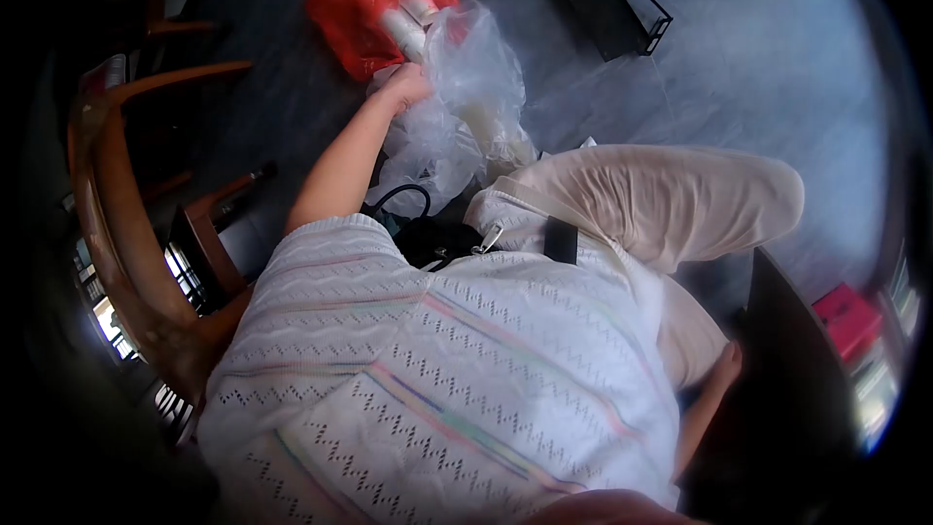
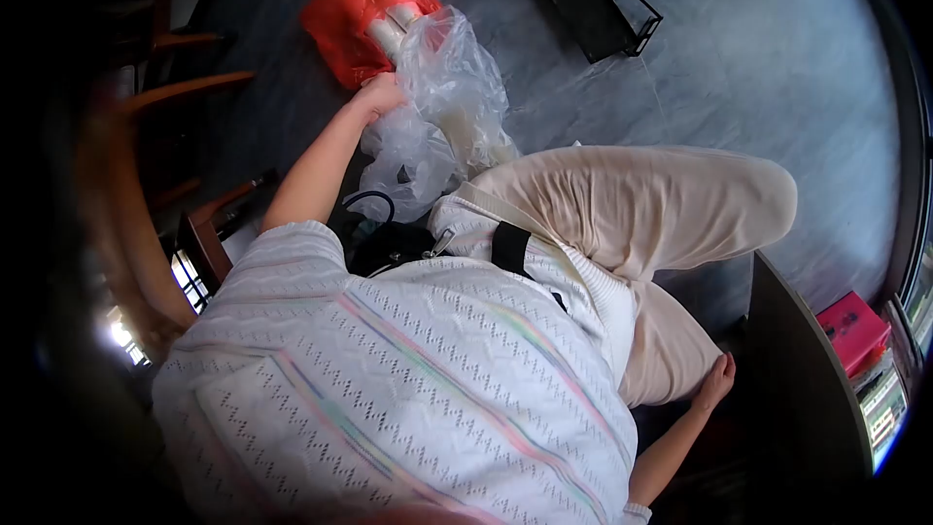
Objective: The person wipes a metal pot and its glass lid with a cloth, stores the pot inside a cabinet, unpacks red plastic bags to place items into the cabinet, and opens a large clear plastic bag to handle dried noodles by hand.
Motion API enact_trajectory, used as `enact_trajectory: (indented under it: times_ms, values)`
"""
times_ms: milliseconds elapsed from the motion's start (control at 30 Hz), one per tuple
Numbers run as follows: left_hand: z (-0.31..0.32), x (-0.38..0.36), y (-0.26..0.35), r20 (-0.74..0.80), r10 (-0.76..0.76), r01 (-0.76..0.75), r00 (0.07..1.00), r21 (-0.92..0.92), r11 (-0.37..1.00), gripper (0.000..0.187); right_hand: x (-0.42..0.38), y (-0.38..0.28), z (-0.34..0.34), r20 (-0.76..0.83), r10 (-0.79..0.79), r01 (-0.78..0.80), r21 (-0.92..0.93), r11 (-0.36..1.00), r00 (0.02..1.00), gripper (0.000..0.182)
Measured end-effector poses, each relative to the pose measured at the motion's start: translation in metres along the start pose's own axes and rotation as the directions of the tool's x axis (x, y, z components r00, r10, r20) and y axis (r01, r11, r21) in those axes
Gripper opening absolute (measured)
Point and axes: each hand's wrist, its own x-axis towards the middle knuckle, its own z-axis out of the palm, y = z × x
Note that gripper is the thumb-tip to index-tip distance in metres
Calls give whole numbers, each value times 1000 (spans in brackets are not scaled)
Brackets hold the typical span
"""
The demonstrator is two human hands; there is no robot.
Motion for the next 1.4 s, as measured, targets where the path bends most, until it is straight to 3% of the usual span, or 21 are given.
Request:
enact_trajectory:
  times_ms: [100,200,333,733,833,867,1000,1067,1133,1200,1233,1267,1300,1333,1367,1400]
  values:
    - [-14,25,20,215,284,-236,934,-225,945,33,-7,-10,-12,-20,-44,42,-75,996,999,37]
    - [-41,-20,80,170,494,-415,853,-354,838,32,-5,-2,-13,-37,-90,87,-82,993,995,37]
    - [-62,-49,117,170,567,-476,806,-383,791,34,-10,0,-11,-74,-92,85,-84,993,993,37]
    - [-16,-41,170,63,749,-634,660,-489,599,30,-28,14,-14,-146,-84,72,-92,993,986,39]
    - [-28,-48,175,-18,729,-580,685,-619,529,28,-28,10,-18,-126,-79,67,-100,993,989,38]
    - [-40,-62,182,7,718,-455,696,-770,448,24,-29,6,-20,-111,-68,59,-77,995,992,38]
    - [-66,-131,225,-101,844,-617,526,-729,297,15,-28,-51,-12,-113,-93,100,54,994,989,33]
    - [-60,-145,243,-165,855,-703,491,-654,278,13,-33,-109,5,-116,-303,322,228,919,946,29]
    - [-47,-147,257,-105,884,-668,455,-696,261,14,-56,-185,26,-119,-511,510,411,755,852,25]
    - [-26,-141,270,-20,928,-697,372,-666,265,15,-85,-246,49,-155,-671,679,325,658,725,21]
    - [-8,-137,277,36,931,-639,365,-717,278,16,-97,-266,55,-154,-728,742,219,634,668,20]
    - [14,-118,279,103,945,-690,309,-660,297,16,-106,-281,62,-139,-782,794,114,596,607,20]
    - [35,-108,284,123,973,-653,196,-724,223,14,-110,-294,67,-108,-837,842,11,539,537,19]
    - [23,-124,275,47,977,-776,209,-600,195,27,-112,-297,75,-109,-819,824,12,566,564,21]
    - [36,-119,278,99,983,-840,156,-510,185,18,-112,-297,79,-105,-834,837,-21,546,541,21]
    - [51,-115,274,147,968,-823,202,-510,250,25,-109,-293,80,-101,-850,850,-56,524,518,21]
